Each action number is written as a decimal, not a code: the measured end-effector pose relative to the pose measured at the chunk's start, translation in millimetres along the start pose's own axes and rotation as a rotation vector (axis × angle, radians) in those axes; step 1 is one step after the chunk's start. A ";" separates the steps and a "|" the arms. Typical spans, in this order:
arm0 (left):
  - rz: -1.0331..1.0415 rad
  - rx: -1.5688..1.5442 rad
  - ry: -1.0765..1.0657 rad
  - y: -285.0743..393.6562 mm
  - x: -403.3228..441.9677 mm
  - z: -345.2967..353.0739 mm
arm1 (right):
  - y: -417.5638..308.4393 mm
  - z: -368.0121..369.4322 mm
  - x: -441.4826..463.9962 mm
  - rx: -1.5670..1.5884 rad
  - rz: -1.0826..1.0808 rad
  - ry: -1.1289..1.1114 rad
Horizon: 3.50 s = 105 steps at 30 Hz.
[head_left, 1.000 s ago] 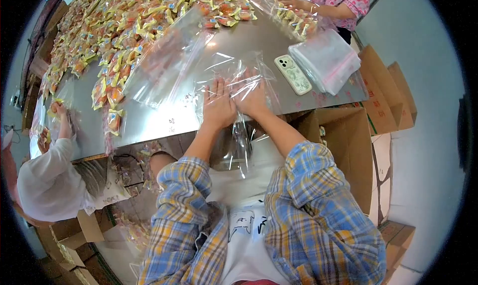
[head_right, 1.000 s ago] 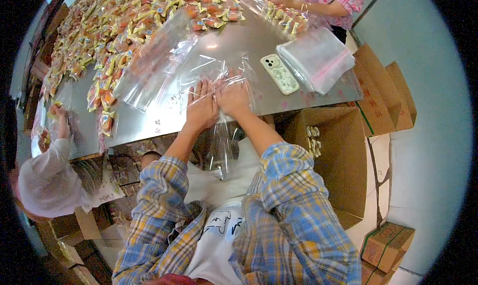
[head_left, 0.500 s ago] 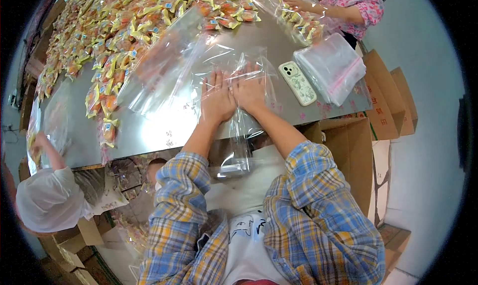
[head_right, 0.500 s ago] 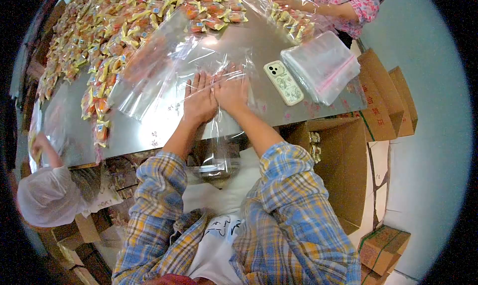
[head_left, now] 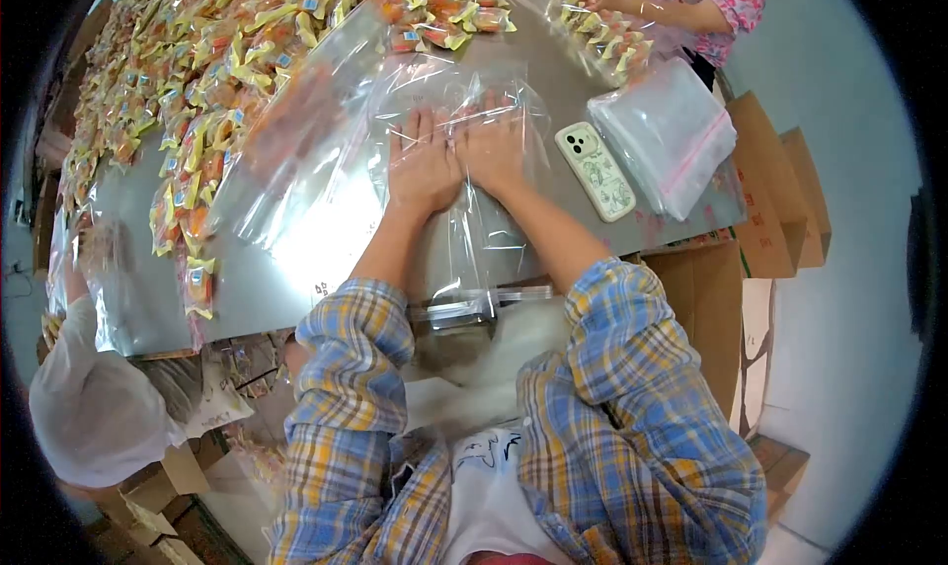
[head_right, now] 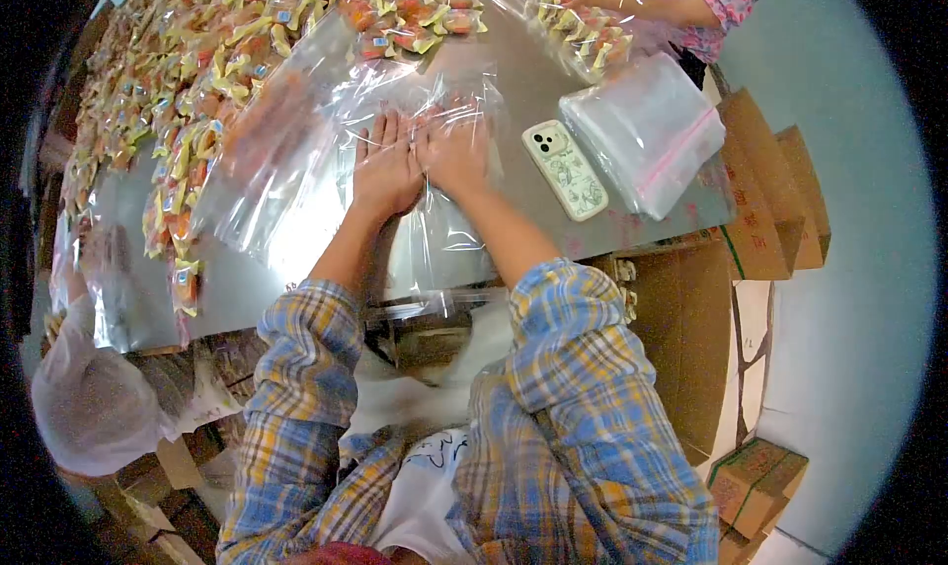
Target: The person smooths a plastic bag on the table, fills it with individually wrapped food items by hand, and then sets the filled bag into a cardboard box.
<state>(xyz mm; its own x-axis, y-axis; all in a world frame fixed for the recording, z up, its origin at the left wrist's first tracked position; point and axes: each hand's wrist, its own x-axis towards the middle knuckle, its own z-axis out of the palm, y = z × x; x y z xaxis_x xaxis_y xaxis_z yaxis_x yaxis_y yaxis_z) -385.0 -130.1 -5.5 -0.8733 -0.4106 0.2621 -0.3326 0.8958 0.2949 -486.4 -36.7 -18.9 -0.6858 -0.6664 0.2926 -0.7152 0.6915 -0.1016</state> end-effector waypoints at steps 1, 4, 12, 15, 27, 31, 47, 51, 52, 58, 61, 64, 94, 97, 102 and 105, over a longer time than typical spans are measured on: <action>-0.014 0.006 -0.043 0.5 5.7 -2.7 | 1.5 1.7 5.0 0.021 0.011 0.010; -0.039 0.017 -0.127 0.6 17.7 -6.4 | 1.3 -3.8 15.8 0.093 0.042 0.037; -0.040 0.035 -0.075 -8.7 52.6 10.0 | 14.5 23.3 48.6 0.010 0.056 0.121; -0.030 -0.004 -0.038 -14.7 64.9 16.5 | 13.9 30.7 62.0 0.030 0.066 0.199; -0.097 -0.051 -0.009 -23.8 123.6 33.0 | 23.5 33.3 121.0 0.022 0.068 0.045; -0.077 0.000 0.026 -30.1 135.8 40.5 | 28.4 30.8 135.5 0.124 0.070 -0.070; -0.019 0.010 0.142 -37.7 138.7 54.0 | 37.9 55.9 156.5 -0.120 -0.016 -0.081; -0.069 0.010 0.076 -23.5 114.5 41.9 | 31.9 21.6 133.8 -0.152 -0.088 -0.250; -0.081 0.016 0.062 -20.7 110.1 37.8 | 30.6 15.1 128.2 -0.136 -0.069 -0.272; -0.090 0.064 0.031 -5.1 63.5 27.7 | 29.7 12.3 89.1 -0.054 0.008 -0.345; -0.087 0.055 0.015 2.5 36.2 22.9 | 26.6 7.8 59.4 -0.058 -0.001 -0.250; -0.080 0.067 -0.011 9.0 12.6 14.3 | 24.2 0.0 26.4 -0.027 0.011 -0.137; -0.102 0.231 -0.116 -33.0 2.3 -12.7 | 67.7 -21.3 22.3 0.055 -0.037 -0.128; -0.136 0.234 -0.097 -17.6 21.4 -5.0 | 63.3 -13.3 32.6 0.045 -0.009 -0.110; -0.097 0.155 -0.080 -5.8 30.0 8.4 | 61.9 -17.8 30.0 0.053 0.023 -0.153; -0.076 0.137 -0.097 -6.6 30.4 3.0 | 59.7 -20.5 36.8 -0.007 -0.003 -0.171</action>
<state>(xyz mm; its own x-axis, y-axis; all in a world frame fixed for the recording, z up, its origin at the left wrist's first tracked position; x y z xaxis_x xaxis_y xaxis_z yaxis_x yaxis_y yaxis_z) -410.5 -148.0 -2.2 -0.8719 -0.4654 0.1524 -0.4383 0.8804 0.1811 -551.6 -14.3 5.4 -0.6968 -0.7061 0.1263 -0.7170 0.6907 -0.0944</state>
